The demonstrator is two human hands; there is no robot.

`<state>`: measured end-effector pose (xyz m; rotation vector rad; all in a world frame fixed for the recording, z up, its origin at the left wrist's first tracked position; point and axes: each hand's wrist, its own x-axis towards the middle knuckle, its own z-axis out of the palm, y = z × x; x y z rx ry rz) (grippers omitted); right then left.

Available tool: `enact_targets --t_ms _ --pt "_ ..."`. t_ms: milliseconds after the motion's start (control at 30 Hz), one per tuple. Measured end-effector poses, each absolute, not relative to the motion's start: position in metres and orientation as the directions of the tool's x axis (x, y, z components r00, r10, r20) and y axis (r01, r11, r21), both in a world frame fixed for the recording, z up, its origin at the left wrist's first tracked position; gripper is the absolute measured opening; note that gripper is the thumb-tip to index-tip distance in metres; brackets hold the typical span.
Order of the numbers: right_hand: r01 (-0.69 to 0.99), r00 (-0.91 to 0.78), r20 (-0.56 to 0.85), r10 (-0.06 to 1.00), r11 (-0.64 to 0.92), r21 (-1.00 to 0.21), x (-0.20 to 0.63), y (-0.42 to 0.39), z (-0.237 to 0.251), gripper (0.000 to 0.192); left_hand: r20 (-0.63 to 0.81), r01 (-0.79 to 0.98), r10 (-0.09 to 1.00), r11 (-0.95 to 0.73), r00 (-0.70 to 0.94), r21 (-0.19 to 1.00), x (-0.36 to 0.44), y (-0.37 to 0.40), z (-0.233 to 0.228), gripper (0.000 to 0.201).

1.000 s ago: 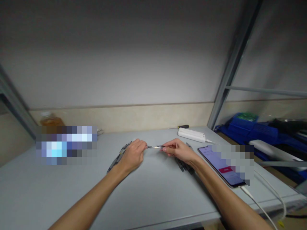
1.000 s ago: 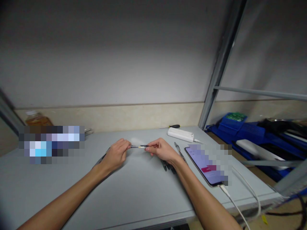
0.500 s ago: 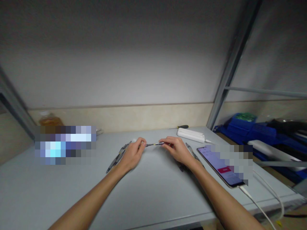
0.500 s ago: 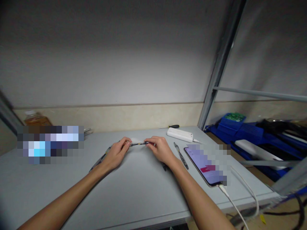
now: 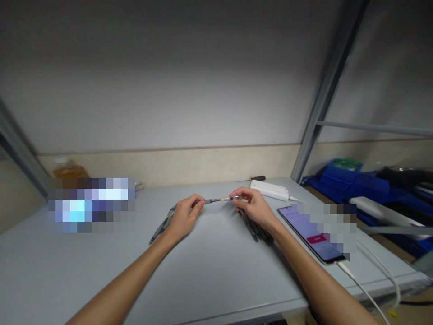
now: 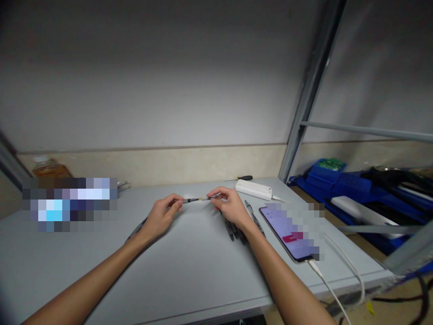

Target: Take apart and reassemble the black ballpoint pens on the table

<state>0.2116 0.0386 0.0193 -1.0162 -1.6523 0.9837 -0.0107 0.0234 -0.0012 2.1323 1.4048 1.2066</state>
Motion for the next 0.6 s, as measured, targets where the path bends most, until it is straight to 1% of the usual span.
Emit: enact_targets --t_ms 133,200,267,333,400,433,500,600 --pt "0.111 -0.227 0.208 0.951 0.237 -0.965 0.2081 0.0364 0.0203 0.034 0.441 0.576 0.884 -0.443 0.153 0.687 -0.0112 0.0238 -0.0021 0.025" --pt "0.143 -0.228 0.138 0.964 0.173 -0.974 0.207 0.0371 0.0189 0.035 0.437 0.579 0.886 -0.439 0.155 0.687 -0.0108 0.0229 -0.0014 0.024" --pt "0.19 -0.252 0.079 0.965 0.129 -0.973 0.2071 0.0382 0.0173 0.041 0.434 0.59 0.887 -0.437 0.157 0.679 -0.01 0.0219 -0.0001 0.024" --pt "0.186 -0.283 0.08 0.956 0.136 -0.973 0.208 0.0387 0.0168 0.036 0.431 0.601 0.889 -0.433 0.158 0.672 -0.0092 0.0211 0.0009 0.024" --pt "0.144 -0.288 0.139 0.948 0.186 -0.972 0.2091 0.0383 0.0176 0.027 0.429 0.608 0.889 -0.431 0.16 0.666 -0.0089 0.021 0.001 0.025" --pt "0.122 -0.281 0.169 0.945 0.21 -0.97 0.2094 0.0379 0.0183 0.028 0.431 0.612 0.888 -0.432 0.16 0.663 -0.0089 0.0212 0.0007 0.025" --pt "0.102 -0.268 0.194 0.944 0.228 -0.968 0.2094 0.0368 0.0196 0.037 0.434 0.617 0.886 -0.434 0.162 0.656 -0.0092 0.0216 0.0 0.024" --pt "0.147 -0.285 0.1 0.953 0.147 -0.978 0.2085 0.0362 0.0198 0.035 0.434 0.624 0.886 -0.433 0.163 0.65 -0.0095 0.022 -0.0002 0.023"
